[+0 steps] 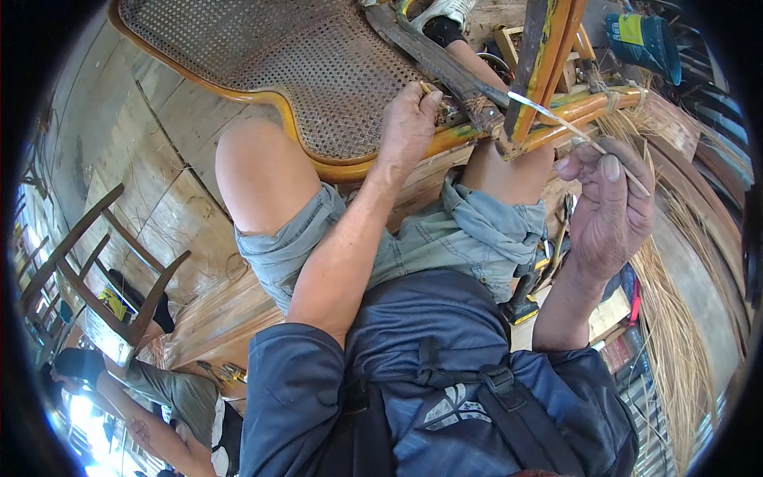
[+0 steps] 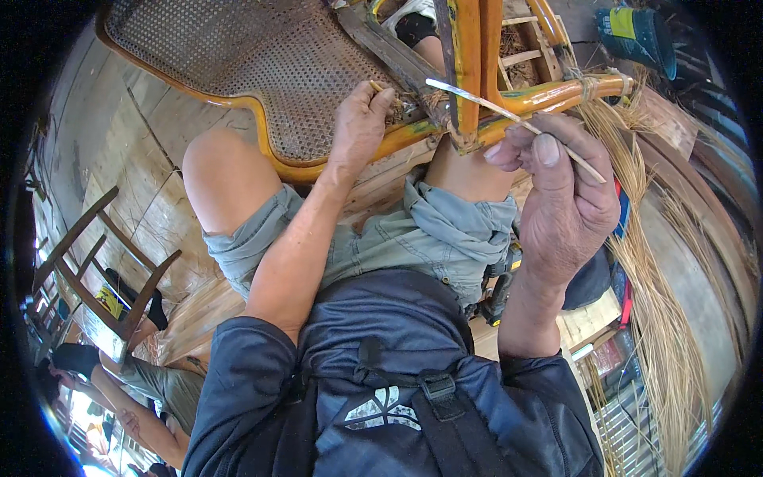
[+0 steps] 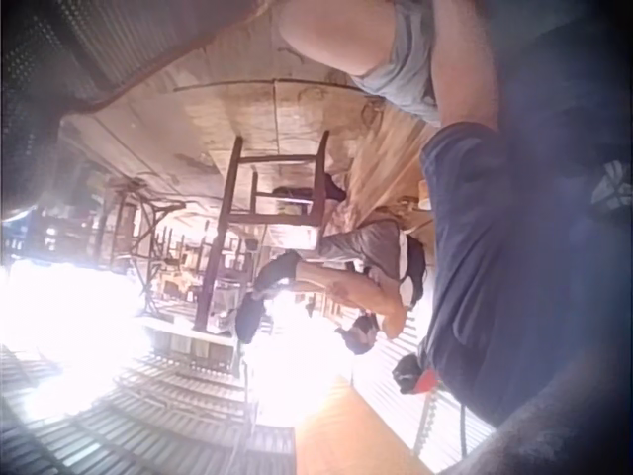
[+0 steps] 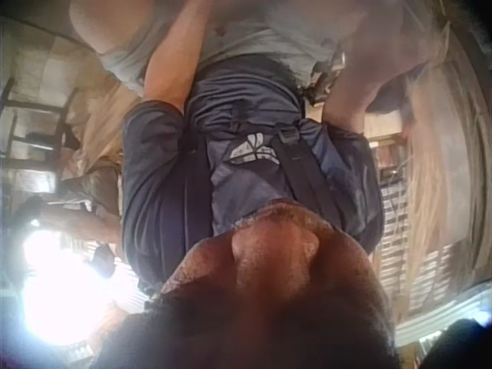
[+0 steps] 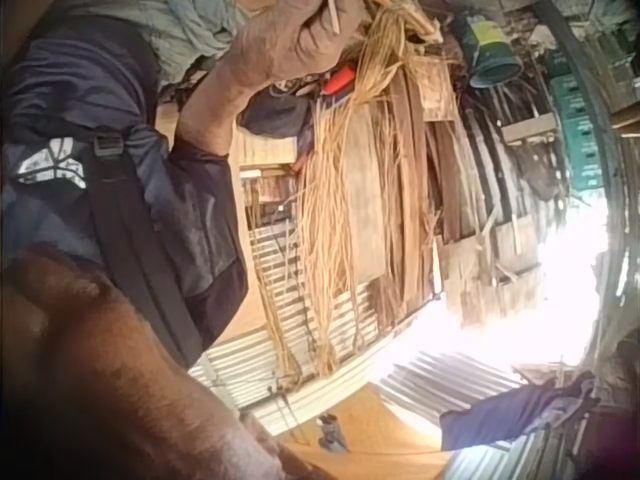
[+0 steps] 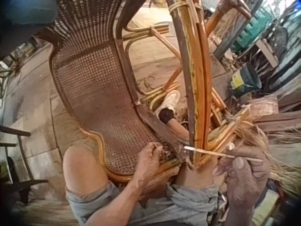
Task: The person sits on the floor and weaves thin strips of rattan into the frame of a rattan chair. They use pliers to pull the strips through the frame and secure them, working on the seat area of the chair.
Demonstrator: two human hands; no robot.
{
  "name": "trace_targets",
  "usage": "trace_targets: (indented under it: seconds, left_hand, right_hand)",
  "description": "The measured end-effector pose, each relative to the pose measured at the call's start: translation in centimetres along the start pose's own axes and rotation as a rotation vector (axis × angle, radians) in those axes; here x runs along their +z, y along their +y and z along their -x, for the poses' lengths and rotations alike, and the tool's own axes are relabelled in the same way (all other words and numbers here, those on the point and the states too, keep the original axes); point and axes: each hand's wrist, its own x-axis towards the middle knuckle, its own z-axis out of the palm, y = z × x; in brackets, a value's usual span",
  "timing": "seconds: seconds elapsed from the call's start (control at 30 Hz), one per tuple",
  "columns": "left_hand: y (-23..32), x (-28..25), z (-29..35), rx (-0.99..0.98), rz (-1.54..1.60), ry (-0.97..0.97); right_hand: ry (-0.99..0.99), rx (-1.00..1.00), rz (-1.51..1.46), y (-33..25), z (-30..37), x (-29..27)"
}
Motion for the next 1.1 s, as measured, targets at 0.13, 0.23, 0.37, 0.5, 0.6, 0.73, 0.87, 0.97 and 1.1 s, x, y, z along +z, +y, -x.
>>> trace_targets:
  seconds: [0.13,0.23,0.37,0.5,0.6,0.73,0.87,0.97,1.1]
  left_hand:
    - [0.4,-0.1,0.2,0.079,-0.121,-0.043]
    - [0.0,0.2,0.2,0.109,-0.181,-0.082]
    - [0.5,0.0,0.3,0.039,-0.045,0.013]
    - [0.3,0.3,0.1,0.052,-0.003,0.016]
    - [1.1,0.5,0.0,0.072,0.017,0.023]
    - [1.3,0.8,-0.1,0.018,-0.038,-0.037]
    - [1.7,0.6,-0.2,0.019,-0.08,-0.04]
    - [1.5,1.0,-0.2,0.046,-0.063,-0.027]
    - [1.6,1.0,-0.1,0.063,-0.114,-0.036]
  right_hand:
    - [-0.012,0.001,0.008,0.1,-0.1,0.1]
    - [-0.014,0.001,0.022,0.1,-0.2,0.2]
    - [0.016,-0.003,0.006,0.0,-0.3,0.0]
    - [0.01,-0.007,0.017,0.1,-0.4,-0.2]
    - [0.021,-0.021,0.007,-0.2,-0.1,-0.5]
    - [0.033,-0.024,0.009,-0.8,0.0,-1.3]
    - [0.056,-0.068,0.057,-2.1,0.1,-2.5]
    - [0.168,-0.071,0.058,-2.9,0.3,-4.5]
    - [0.185,-0.104,0.097,-3.0,0.0,-7.5]
